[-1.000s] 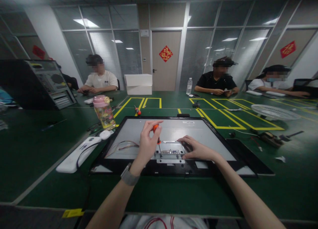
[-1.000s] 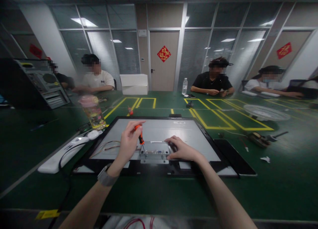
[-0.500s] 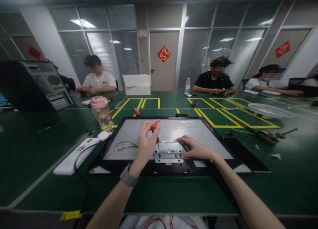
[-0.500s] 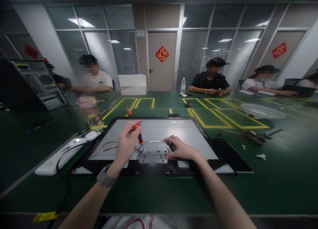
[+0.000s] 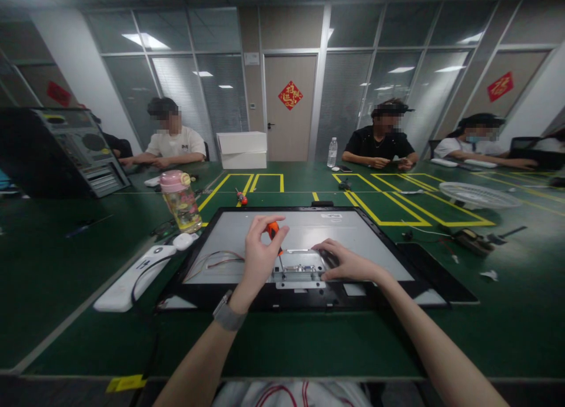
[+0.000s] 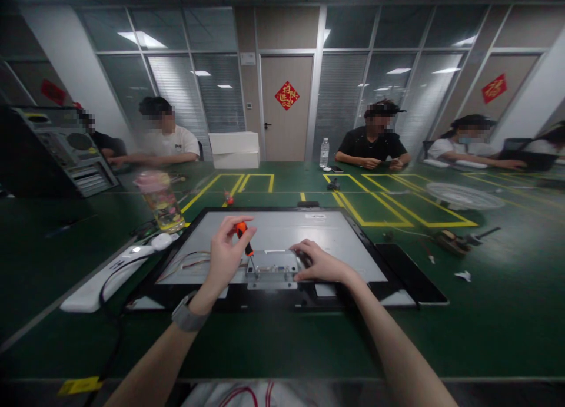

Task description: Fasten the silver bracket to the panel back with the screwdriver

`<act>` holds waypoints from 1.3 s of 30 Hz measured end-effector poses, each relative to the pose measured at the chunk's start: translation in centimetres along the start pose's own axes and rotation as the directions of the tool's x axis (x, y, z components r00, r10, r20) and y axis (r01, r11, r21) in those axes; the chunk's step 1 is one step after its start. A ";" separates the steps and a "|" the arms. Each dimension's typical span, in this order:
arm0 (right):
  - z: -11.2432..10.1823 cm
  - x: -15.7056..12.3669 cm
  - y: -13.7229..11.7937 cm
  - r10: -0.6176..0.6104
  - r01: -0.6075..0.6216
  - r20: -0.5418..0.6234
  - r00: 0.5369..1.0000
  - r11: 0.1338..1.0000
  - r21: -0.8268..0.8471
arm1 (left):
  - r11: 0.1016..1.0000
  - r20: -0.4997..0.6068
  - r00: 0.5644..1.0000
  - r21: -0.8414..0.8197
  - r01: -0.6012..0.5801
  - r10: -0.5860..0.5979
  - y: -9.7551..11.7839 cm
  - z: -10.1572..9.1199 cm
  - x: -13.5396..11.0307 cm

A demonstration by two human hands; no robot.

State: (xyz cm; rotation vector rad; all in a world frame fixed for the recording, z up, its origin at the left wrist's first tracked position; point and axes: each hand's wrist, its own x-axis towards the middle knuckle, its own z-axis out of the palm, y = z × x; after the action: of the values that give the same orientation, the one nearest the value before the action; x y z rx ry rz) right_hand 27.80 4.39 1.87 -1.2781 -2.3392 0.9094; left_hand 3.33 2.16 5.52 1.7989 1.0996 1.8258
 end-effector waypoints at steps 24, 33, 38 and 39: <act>0.1 0.1 0.3 -0.016 0.016 0.005 1.000 1.000 0.007 | 0.999 -0.050 0.999 -0.050 0.004 -0.006 0.3 0.2 0.0; 0.0 0.0 -0.1 0.014 -0.014 0.013 1.000 1.000 -0.004 | 0.998 0.007 1.000 -0.066 0.020 -0.019 0.4 0.1 -0.1; 0.1 0.1 0.3 -0.013 0.013 0.005 1.000 1.000 -0.004 | 0.998 -0.003 1.000 -0.057 0.019 -0.019 0.3 0.2 -0.1; 0.1 0.1 0.3 -0.011 0.011 0.005 1.000 1.000 -0.004 | 0.998 0.001 1.000 -0.060 0.020 -0.020 0.2 0.2 -0.1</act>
State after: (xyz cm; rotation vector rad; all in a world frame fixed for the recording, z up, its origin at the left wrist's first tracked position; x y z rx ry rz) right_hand 27.92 4.54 1.62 -1.2650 -2.3505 0.9058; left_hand 3.62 2.02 5.62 1.7482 1.0480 1.8270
